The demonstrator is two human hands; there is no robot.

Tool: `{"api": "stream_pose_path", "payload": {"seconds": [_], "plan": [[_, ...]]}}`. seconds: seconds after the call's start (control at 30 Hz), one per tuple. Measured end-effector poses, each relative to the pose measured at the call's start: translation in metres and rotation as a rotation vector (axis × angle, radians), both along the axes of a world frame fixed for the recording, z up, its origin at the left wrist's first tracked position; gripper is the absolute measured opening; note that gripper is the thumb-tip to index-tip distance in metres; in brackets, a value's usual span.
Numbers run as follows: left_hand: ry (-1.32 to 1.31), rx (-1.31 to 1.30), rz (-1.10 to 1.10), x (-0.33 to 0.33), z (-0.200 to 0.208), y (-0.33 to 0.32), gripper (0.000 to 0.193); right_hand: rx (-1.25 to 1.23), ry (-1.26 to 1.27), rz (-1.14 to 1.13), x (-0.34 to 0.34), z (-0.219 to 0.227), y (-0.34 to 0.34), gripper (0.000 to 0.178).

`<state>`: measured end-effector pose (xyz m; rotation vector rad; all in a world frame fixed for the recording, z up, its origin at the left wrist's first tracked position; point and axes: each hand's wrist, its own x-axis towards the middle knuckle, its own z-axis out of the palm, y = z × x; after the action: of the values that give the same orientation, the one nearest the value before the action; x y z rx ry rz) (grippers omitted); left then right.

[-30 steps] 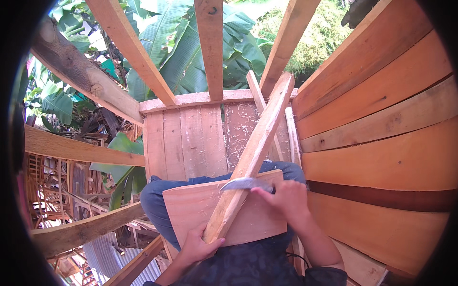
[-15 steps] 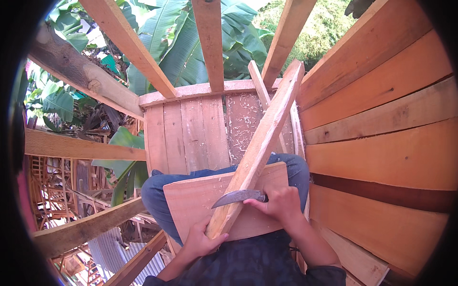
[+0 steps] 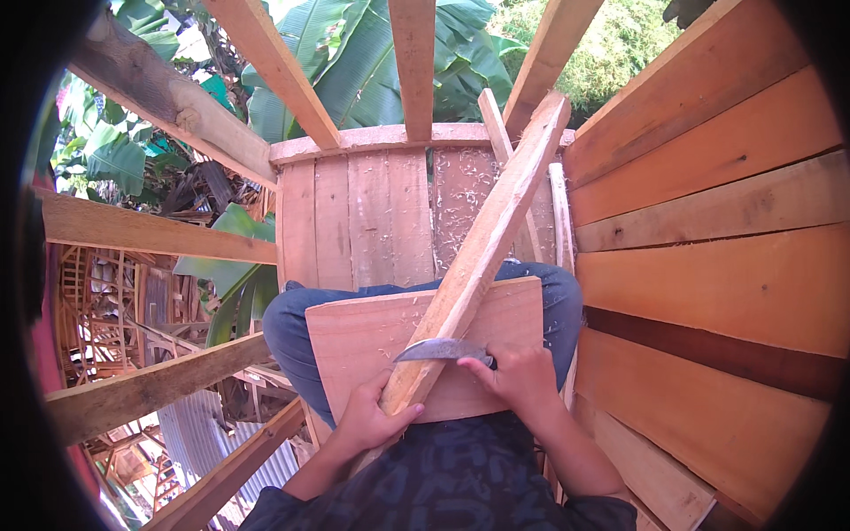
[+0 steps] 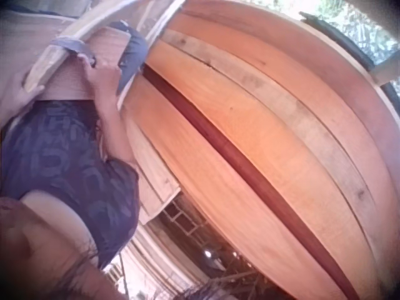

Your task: The person carves a long wooden stick using a curved knife while sitting cross-legged on a wooden platform. They repeatedly shave thin layers from the stick's surface, producing wood shavings.

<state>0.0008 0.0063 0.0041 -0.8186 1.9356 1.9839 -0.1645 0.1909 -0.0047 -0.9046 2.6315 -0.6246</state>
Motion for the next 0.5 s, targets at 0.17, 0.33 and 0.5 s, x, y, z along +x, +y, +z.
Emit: {"api": "stream_pose_path", "payload": {"seconds": [0.17, 0.33, 0.5], "plan": [[-0.022, 0.038, 0.022, -0.002, 0.001, -0.001, 0.043, -0.026, -0.024, -0.134, -0.019, 0.0, -0.005, 0.052], [0.229, -0.132, 0.042, 0.013, -0.022, 0.0, 0.045, 0.033, -0.082, 0.21, 0.018, 0.003, -0.008, 0.06], [0.017, -0.023, 0.027, 0.002, -0.002, -0.005, 0.047, 0.031, -0.06, -0.064, -0.012, 0.002, -0.015, 0.059]]}}
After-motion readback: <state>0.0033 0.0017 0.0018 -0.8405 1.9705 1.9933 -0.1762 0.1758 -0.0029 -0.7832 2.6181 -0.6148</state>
